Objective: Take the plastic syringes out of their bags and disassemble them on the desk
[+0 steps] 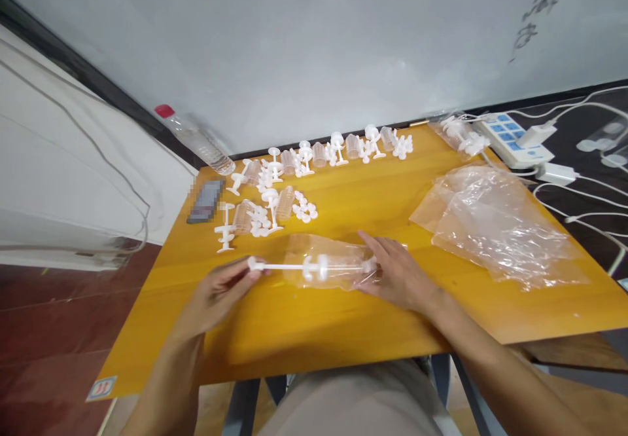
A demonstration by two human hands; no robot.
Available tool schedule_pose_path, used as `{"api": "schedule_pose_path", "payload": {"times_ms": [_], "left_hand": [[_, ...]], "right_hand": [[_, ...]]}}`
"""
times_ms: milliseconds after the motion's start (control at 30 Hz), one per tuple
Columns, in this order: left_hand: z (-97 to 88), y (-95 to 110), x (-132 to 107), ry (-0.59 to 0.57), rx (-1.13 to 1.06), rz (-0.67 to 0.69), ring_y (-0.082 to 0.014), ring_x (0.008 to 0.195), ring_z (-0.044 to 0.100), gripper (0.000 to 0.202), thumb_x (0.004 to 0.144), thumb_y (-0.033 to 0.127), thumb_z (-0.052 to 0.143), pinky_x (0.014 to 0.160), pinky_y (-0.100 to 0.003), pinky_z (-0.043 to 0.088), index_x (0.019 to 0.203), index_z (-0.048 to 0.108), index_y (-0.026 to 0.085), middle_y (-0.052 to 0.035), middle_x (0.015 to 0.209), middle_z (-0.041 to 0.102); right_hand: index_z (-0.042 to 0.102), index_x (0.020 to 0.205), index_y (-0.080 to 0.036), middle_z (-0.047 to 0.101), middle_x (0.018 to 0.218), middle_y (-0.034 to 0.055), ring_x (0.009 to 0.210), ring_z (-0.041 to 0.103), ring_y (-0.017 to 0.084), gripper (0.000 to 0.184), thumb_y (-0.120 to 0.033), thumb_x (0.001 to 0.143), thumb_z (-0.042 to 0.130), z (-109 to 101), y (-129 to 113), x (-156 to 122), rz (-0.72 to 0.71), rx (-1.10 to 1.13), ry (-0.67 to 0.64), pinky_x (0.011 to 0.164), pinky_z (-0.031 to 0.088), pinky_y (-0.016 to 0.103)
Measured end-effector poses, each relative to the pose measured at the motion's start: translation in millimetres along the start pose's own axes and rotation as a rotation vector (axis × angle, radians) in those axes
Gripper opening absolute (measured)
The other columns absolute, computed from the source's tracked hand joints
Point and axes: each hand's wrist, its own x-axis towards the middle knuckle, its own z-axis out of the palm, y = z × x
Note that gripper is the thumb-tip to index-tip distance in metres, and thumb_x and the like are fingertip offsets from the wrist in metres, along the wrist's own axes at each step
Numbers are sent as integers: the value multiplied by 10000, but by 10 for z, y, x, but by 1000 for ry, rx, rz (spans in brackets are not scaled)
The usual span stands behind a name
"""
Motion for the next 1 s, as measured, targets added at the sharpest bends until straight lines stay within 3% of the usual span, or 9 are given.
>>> {"api": "schedule_pose_path", "payload": {"times_ms": [100,267,433,500,600,667,767,900,1000], "left_hand": [[-208,-175,-166,228,-188,-107,-122,605,499,340,874,500,732,564,-235,440,894,739,161,-21,728,610],[-378,-362,-334,607,-509,-137,-140,639,551,364,685,474,885,475,-216,423,819,745,165,-51,787,677],[-398,-347,-313,810,-633,-129,-142,680,590,305,652,386,887,481,-192,439,789,728,164,-34,756,676],[-296,-282,-248,848,-672,-125,-137,675,592,311,645,390,887,472,-184,422,770,715,164,-31,749,673],[2,-101,-95,764,-730,-108,-131,676,595,348,659,439,898,497,-188,430,781,721,166,-36,753,682],[231,54,26,632,-721,-71,-134,698,608,331,737,469,861,563,-211,474,814,736,172,-42,784,699],[469,267,192,409,-604,-36,-144,730,632,313,860,494,762,715,-271,541,876,751,181,-49,866,730],[520,459,337,214,-471,-5,-193,865,681,335,886,517,721,787,-316,593,930,748,186,-74,1031,740],[504,571,392,112,-537,52,-214,996,693,371,857,466,767,776,-308,617,1134,703,228,-98,1280,690]], "right_hand": [[259,1630,-288,639,1322,137,1196,633,308,910,-434,878,751,-66,31,-47,25,-17,-38,1006,537,508],[409,1565,-255,631,1371,154,1212,619,335,818,-529,869,742,-165,153,-78,-41,-108,-91,1023,505,553],[374,1595,-218,574,1464,181,1327,533,411,1066,-764,751,730,-354,122,-94,-124,-158,-161,1126,373,667],[335,1614,-217,543,1501,188,1370,506,405,1010,-744,821,672,-456,-8,-31,-90,-105,-114,1142,360,669],[552,1435,-204,664,1318,171,1183,646,319,610,-621,994,497,-565,-262,205,74,110,56,976,528,509],[693,1047,-181,728,955,113,852,693,234,517,-627,1018,434,-585,-395,417,234,307,148,763,553,372],[528,641,-196,530,550,0,492,512,121,604,-716,949,512,-566,-452,671,460,629,142,520,422,262],[531,616,-196,508,524,-9,420,459,106,623,-763,868,590,-533,-338,762,621,974,36,431,345,250],[507,595,-204,438,476,-25,387,366,94,627,-760,879,566,-531,-288,743,693,949,14,394,261,252]]}}
